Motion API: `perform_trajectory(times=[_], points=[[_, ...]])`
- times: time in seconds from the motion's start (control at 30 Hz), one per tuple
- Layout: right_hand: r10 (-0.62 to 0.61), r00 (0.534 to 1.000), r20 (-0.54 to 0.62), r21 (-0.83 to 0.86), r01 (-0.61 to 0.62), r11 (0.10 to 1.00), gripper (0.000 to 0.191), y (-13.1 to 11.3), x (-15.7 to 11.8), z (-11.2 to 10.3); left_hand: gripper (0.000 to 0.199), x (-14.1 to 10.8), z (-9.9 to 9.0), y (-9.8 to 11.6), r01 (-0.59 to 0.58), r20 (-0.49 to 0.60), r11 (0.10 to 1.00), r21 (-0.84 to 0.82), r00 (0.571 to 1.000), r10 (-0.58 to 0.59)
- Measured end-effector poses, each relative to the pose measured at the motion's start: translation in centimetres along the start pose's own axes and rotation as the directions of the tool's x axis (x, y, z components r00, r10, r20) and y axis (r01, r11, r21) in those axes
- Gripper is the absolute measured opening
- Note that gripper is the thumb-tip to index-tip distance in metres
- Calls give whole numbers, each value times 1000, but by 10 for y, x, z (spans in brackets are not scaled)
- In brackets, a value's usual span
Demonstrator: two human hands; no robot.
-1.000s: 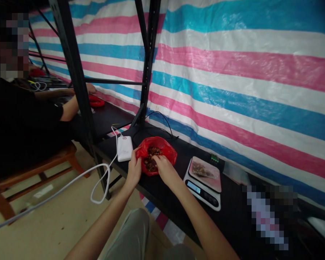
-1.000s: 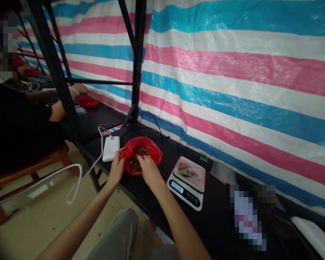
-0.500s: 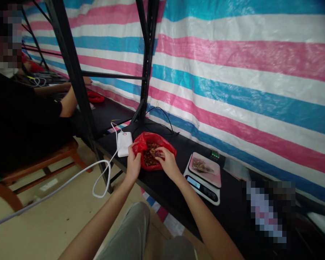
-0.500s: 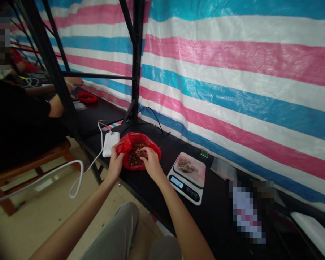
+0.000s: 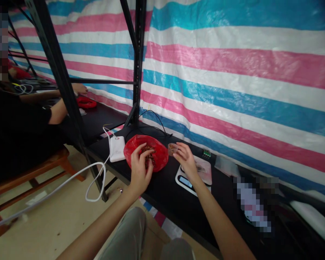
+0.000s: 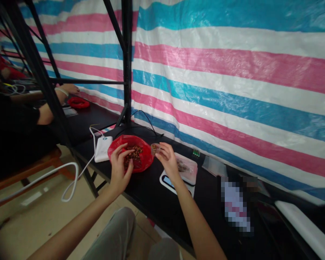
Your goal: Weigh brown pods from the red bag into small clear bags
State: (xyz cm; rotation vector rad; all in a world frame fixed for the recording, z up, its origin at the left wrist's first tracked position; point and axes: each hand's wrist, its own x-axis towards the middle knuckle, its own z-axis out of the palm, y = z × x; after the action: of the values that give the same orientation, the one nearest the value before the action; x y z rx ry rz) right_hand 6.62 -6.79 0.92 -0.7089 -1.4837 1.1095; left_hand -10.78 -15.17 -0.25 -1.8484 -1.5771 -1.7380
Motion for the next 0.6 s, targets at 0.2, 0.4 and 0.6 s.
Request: perform_trajectory(times=[0.2, 0.4, 0.6], points=[[-28, 973, -228, 43, 39, 998, 42, -15, -21, -96, 31, 27, 73, 28, -194, 423, 955, -226, 863, 275], [30, 902, -431, 203, 64, 977, 49, -11, -30, -147, 73, 49, 157, 48, -310, 773, 910, -276, 491, 402], [38, 922, -385, 229, 55, 972, 35, -11, -29, -143, 54, 45, 181, 50, -318, 773, 887, -336, 445, 452]])
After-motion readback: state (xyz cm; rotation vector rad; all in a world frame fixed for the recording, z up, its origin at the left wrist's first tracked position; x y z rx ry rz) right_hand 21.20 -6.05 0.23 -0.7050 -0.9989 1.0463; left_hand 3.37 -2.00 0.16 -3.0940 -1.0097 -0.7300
